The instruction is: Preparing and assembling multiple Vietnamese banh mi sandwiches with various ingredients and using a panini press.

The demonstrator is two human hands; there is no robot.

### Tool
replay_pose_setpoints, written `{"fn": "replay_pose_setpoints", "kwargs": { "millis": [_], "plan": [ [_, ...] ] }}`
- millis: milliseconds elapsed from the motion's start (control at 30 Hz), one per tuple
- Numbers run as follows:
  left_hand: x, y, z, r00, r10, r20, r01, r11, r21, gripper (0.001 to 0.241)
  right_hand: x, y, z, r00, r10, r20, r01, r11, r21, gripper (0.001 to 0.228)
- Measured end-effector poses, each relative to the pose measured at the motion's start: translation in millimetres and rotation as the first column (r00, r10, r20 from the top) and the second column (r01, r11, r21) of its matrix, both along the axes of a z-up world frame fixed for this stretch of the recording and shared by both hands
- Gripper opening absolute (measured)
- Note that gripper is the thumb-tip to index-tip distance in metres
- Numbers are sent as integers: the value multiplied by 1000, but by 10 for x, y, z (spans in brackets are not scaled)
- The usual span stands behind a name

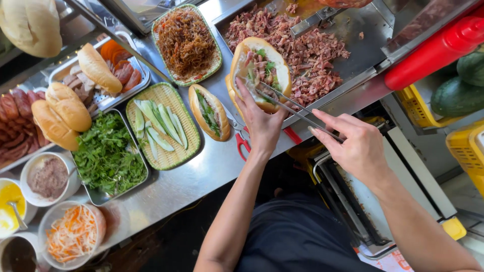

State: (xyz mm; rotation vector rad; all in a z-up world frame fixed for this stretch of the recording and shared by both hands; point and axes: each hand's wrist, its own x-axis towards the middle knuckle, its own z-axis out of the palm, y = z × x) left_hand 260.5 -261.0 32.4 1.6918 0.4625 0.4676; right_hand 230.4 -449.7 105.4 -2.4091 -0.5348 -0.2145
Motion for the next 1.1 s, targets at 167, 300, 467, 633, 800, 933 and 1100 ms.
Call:
{"fn": "replay_pose_setpoints", "kwargs": {
  "millis": [167,300,467,633,800,933,1100],
  "plan": [
    [-273,254,74,984,142,105,-140,990,-24,135,163,106,164,967,96,-236,-20,952,305,41],
    [-844,647,76,912,342,227,-363,930,60,136,288,455,58,899,316,-302,-189,904,384,45],
    [-2084,1258,290,832,504,232,-509,860,-45,130,-92,1384,-168,799,534,-278,-376,804,461,43],
    [-3519,1905,162,682,711,172,-729,678,88,135,-950,2720,-260,715,653,-248,-590,755,287,45],
    [-4617,2359,86,564,820,96,-826,560,69,136,-1802,3977,-534,621,774,-122,-783,610,-116,46],
    [-5005,2597,16,542,837,76,-835,547,-63,137,-2110,4550,-771,603,791,-109,-763,530,-370,42],
    [-5171,2835,-160,553,828,88,-822,560,-106,136,-2063,4486,-674,663,741,-109,-730,607,-314,37]
  ]
}}
